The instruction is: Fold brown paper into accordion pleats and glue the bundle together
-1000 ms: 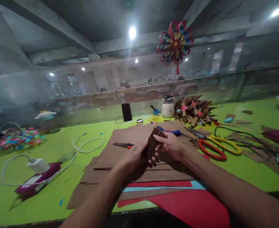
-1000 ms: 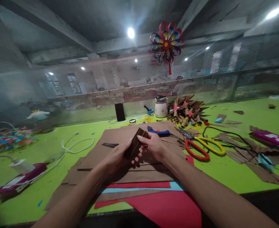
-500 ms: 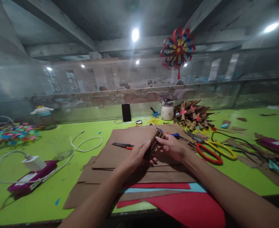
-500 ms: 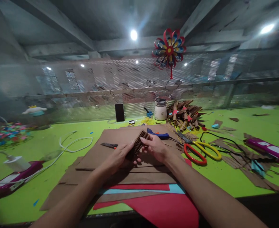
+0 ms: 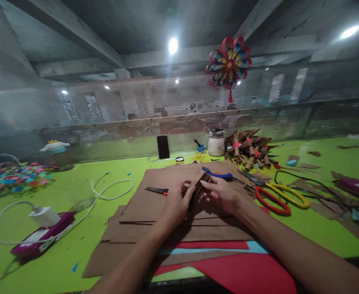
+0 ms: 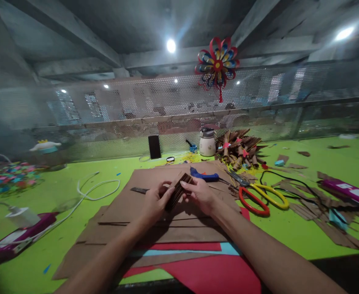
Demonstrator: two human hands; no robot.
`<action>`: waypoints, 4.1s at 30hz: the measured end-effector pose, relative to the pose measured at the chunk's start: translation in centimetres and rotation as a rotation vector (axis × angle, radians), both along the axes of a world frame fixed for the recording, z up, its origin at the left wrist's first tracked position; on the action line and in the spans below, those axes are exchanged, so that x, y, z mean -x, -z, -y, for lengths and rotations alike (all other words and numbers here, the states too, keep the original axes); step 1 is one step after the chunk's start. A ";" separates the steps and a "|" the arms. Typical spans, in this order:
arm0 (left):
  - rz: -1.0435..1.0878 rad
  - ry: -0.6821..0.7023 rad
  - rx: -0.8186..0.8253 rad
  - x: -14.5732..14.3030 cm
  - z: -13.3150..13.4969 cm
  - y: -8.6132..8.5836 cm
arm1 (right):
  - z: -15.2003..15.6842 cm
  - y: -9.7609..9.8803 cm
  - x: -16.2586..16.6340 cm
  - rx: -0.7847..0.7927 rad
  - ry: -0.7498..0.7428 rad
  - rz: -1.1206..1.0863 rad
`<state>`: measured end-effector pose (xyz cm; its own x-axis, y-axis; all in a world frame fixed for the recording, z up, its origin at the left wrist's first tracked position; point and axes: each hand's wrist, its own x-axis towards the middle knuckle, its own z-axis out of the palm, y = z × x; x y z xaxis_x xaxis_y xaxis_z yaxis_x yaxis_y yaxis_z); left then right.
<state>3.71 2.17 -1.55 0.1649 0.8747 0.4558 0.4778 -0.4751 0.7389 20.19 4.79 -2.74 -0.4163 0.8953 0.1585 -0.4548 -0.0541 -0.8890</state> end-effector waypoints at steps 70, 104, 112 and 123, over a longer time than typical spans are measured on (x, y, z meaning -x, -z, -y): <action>0.317 0.281 0.491 -0.2 0.1 -0.3 | 0.1 -1.0 -0.4 -0.169 0.192 0.236; 0.534 0.441 0.968 2.7 0.2 -2.7 | 1.7 -1.9 -1.2 -1.099 0.279 1.040; 0.782 0.282 0.671 2.5 -0.1 -3.1 | 2.4 -2.4 0.0 -0.543 0.419 0.786; 0.846 0.386 0.676 -1.1 1.2 -1.0 | 3.8 -0.8 4.1 -0.134 0.158 0.337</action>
<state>4.84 0.99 -0.60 0.3394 0.9406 0.0052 -0.3844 0.1337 0.9134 16.11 1.04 -1.93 -0.3233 0.9333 0.1562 -0.1297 0.1198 -0.9843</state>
